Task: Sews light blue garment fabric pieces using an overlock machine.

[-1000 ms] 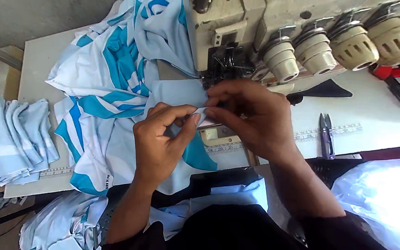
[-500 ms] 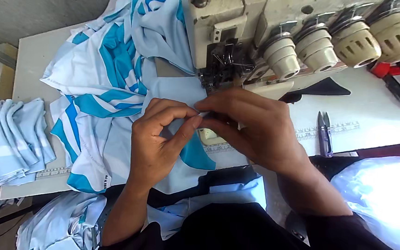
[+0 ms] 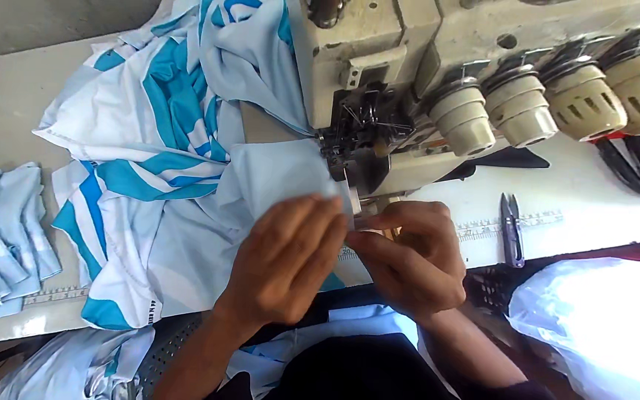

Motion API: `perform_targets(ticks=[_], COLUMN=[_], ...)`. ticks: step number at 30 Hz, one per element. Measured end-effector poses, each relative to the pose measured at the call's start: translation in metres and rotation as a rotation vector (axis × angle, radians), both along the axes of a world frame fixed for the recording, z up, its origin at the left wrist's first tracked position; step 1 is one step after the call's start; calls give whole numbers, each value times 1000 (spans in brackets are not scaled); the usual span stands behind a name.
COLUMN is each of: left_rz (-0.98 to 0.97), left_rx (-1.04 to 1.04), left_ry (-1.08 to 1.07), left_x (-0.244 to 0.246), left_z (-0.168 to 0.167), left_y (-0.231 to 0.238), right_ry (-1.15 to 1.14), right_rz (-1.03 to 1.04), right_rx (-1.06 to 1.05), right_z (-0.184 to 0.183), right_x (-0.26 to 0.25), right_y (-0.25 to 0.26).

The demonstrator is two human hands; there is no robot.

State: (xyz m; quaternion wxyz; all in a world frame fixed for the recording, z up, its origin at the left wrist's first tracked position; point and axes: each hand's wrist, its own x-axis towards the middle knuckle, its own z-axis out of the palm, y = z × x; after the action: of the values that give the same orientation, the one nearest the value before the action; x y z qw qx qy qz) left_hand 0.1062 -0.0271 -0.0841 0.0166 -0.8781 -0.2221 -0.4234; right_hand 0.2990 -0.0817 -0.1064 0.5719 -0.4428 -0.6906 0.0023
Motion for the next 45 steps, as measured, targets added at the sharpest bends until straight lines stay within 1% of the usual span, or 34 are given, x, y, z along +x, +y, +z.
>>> perform_targets(ticks=[2, 4, 8, 11, 14, 18, 22, 24, 25, 27, 28, 29, 31, 32, 34, 37, 39, 41, 45], left_rz=[-1, 0, -33, -73, -146, -238, -249, -207, -160, -7, 79, 154, 256, 280, 295, 302, 299, 308, 346], left_rx=[34, 28, -62, -158, -235, -273, -250, -163, -86, 56, 68, 6, -227, -317, -405, -423, -428, -434, -406], left_ry=[66, 96, 91, 77, 84, 115, 149, 137, 130, 127, 137, 153, 227, 257, 298, 257, 206, 185, 170], left_x=[-7, -11, -9, -10, -13, -15, -14, -14, -15, -19, -20, -19, -15, -14, -12, -8, -6, -2, 5], left_z=[3, 5, 5, 10, 20, 33, 42, 39, 37, 40, 42, 45, 50, 50, 48, 43, 45, 50, 54], left_y=[-6, -9, -6, 6, 31, 68, 85, 83, 79, 61, 48, 33, 9, 2, 0, 23, 39, 47, 54], right_ry=[37, 24, -19, -56, -93, 19, 162, 197, 184, 87, 14, -54, -105, -81, 80, 486, 674, 755, 822], right_rz=[-3, -9, -26, -55, -76, -67, -58, -59, -65, -69, -69, -62, -24, 12, 97, 280, 337, 330, 281], right_rx=[-30, -55, -71, -87, -99, -61, -90, -162, -239, -445, -522, -550, -544, -543, -551, -545, -529, -497, -436], right_z=[-5, -5, 0, 7, 13, 7, -7, -17, -20, -22, -23, -23, -22, -21, -20, -18, -14, -11, -7], right_x=[1, 3, 7, 9, 9, 7, 2, -5, -8, -16, -20, -23, -26, -26, -25, -26, -28, -29, -27], right_y=[-1, -2, 4, 17, 25, 21, 2, -7, -12, -18, -19, -19, -16, -15, -15, -15, -15, -14, -10])
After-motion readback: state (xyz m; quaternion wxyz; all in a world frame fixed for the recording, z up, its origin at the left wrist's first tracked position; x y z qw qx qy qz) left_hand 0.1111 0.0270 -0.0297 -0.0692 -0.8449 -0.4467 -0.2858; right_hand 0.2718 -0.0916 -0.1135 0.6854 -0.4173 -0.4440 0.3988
